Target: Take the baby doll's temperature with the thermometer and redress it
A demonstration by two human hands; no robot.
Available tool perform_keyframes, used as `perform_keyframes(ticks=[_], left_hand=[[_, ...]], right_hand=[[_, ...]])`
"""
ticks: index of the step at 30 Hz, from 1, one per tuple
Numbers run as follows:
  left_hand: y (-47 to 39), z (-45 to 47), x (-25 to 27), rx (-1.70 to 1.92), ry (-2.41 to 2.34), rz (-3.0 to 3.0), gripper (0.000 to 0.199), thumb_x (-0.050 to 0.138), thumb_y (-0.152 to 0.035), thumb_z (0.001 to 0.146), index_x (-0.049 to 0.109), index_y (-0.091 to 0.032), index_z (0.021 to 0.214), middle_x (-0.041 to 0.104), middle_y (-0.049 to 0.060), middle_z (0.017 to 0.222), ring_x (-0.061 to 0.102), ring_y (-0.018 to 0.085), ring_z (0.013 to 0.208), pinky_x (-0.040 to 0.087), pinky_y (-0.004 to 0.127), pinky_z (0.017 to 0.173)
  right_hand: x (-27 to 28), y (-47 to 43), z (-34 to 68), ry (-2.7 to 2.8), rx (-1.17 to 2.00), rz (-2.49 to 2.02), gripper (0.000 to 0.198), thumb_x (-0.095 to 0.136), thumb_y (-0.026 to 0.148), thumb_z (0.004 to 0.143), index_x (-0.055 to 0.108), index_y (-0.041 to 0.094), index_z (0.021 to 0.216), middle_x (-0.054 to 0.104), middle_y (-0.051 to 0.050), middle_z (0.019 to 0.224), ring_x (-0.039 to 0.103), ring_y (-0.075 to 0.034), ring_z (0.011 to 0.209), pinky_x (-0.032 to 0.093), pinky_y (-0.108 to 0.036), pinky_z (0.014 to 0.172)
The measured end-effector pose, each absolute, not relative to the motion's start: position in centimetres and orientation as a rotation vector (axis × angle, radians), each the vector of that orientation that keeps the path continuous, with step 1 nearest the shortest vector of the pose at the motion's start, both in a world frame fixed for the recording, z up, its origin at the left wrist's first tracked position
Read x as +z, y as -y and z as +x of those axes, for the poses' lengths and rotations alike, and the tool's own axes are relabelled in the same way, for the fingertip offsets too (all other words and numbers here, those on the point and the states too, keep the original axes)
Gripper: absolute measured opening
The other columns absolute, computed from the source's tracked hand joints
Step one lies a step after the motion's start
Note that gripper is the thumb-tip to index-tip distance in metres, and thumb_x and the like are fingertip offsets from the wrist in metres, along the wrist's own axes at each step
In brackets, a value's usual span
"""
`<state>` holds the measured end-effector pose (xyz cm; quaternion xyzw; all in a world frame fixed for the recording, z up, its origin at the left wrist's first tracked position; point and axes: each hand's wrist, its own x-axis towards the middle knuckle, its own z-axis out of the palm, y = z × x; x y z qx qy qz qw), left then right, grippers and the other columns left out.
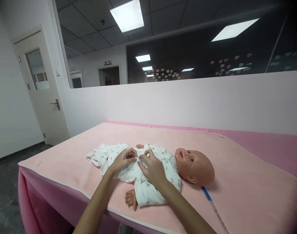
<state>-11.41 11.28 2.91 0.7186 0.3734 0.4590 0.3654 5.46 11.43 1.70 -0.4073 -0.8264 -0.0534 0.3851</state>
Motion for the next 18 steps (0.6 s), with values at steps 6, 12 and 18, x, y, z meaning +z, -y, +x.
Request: perform_keyframes(ticks=[6, 12, 18], left_hand=[[-12.0, -11.7, 2.5, 1.119, -1.051, 1.880, 0.018, 0.053, -0.030, 0.076, 0.062, -0.016, 0.079, 0.061, 0.003, 0.076, 0.052, 0.014, 0.069, 0.038, 0.025, 0.064], [-9.9, -10.5, 2.7, 1.251, -1.213, 1.916, 0.024, 0.053, -0.037, 0.076, 0.063, -0.019, 0.088, 0.064, 0.005, 0.089, 0.056, 0.020, 0.084, 0.044, 0.032, 0.075], [-2.9, -5.6, -0.8, 1.687, -1.483, 1.725, 0.028, 0.045, -0.041, 0.073, 0.062, -0.040, 0.096, 0.065, 0.002, 0.094, 0.052, 0.031, 0.102, 0.046, 0.050, 0.076]], right_hand=[[1.6, -11.6, 5.3, 2.134, -0.163, -1.080, 0.015, 0.044, 0.027, 0.083, 0.058, 0.024, 0.087, 0.052, -0.001, 0.086, 0.049, -0.010, 0.066, 0.030, -0.023, 0.052], [1.0, -11.0, 5.7, 2.106, -0.023, -1.051, 0.025, 0.035, 0.029, 0.085, 0.059, 0.025, 0.084, 0.059, -0.001, 0.072, 0.054, -0.015, 0.066, 0.038, -0.026, 0.056], [1.1, -16.7, 9.2, 2.029, -0.016, -1.115, 0.021, 0.043, 0.041, 0.073, 0.063, 0.043, 0.081, 0.058, -0.002, 0.065, 0.056, -0.026, 0.077, 0.044, -0.038, 0.053]])
